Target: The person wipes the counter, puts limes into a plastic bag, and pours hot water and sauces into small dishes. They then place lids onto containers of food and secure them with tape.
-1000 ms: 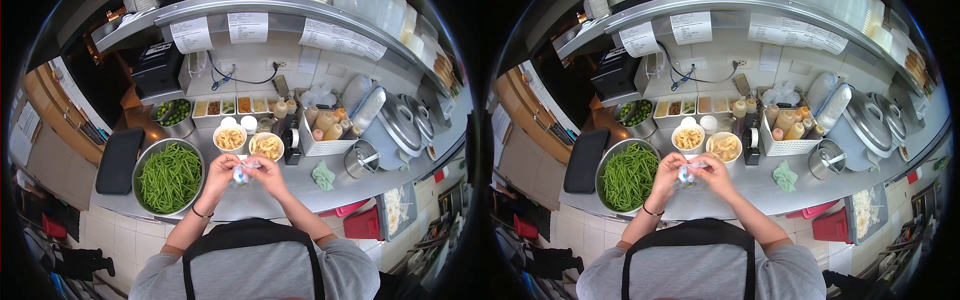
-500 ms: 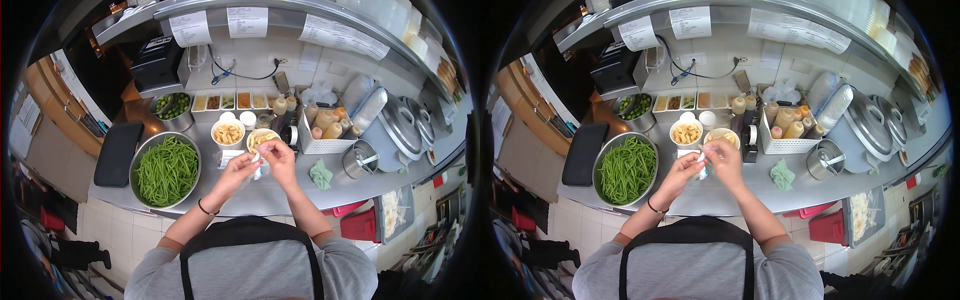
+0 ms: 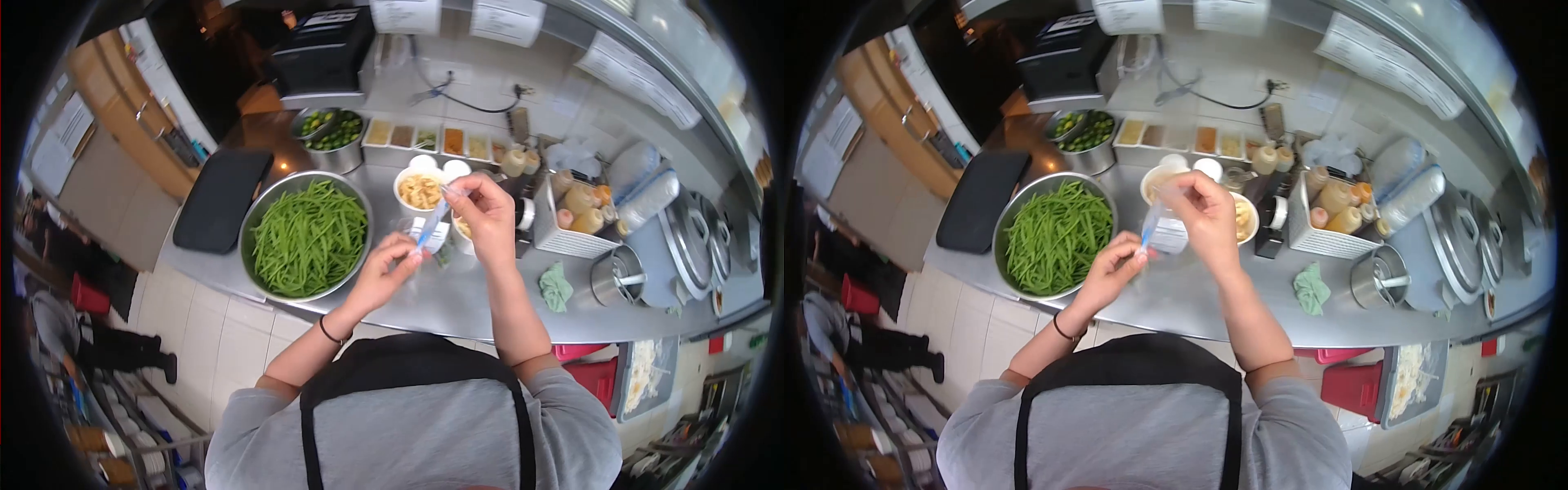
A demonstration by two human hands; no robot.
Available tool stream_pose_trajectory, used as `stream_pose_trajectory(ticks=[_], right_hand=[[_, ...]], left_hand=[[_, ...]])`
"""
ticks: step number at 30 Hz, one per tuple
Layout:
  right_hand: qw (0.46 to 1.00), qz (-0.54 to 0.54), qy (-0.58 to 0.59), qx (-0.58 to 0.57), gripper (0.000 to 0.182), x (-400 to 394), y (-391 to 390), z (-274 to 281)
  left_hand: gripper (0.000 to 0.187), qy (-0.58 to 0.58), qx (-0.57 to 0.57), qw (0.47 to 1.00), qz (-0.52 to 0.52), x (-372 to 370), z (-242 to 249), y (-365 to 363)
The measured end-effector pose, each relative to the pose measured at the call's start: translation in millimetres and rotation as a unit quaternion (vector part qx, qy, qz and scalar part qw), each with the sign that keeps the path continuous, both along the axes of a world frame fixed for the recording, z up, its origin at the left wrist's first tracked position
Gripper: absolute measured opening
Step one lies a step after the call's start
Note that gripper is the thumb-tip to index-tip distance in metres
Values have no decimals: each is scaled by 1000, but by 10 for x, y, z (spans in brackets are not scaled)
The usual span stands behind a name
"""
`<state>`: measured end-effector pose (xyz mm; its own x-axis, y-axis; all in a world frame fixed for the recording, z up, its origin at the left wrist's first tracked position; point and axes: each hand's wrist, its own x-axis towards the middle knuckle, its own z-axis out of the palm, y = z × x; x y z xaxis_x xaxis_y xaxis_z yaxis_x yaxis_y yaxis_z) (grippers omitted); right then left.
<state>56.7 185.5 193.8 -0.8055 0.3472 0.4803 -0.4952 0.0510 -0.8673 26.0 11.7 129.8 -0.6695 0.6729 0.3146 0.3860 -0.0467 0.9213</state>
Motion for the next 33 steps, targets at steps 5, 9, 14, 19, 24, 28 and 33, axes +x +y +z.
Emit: stream_pose_trajectory(ticks=[5, 9, 14, 19, 24, 28, 33], right_hand=[[994, 76, -73, 35, 8, -675, -292, -140], [998, 30, -41, 30, 9, -1425, -301, -503], [963, -130, -14, 236, 19, -1680, -412, -667], [936, -79, -78, 335, 18, -1656, -653, -1117], [861, -37, -147, 485, 21, -1267, -955, -1456], [809, -71, -177, 555, 19, -1135, -1061, -1564], [751, -80, -221, 617, 22, -1081, -980, -1573]], left_hand=[[33, 79, -6, 973, 215, -304, -84, -647], [27, 30, 41, 953, 298, -560, -264, -1275], [25, 21, 59, 905, 420, -762, -330, -1977], [31, 58, -94, 811, 574, -1222, -808, -2741], [41, -93, -29, 844, 528, -1738, -1470, -3081], [42, -203, 43, 874, 439, -1807, -1670, -2847], [28, -161, -33, 886, 432, -1403, -1524, -2740]])
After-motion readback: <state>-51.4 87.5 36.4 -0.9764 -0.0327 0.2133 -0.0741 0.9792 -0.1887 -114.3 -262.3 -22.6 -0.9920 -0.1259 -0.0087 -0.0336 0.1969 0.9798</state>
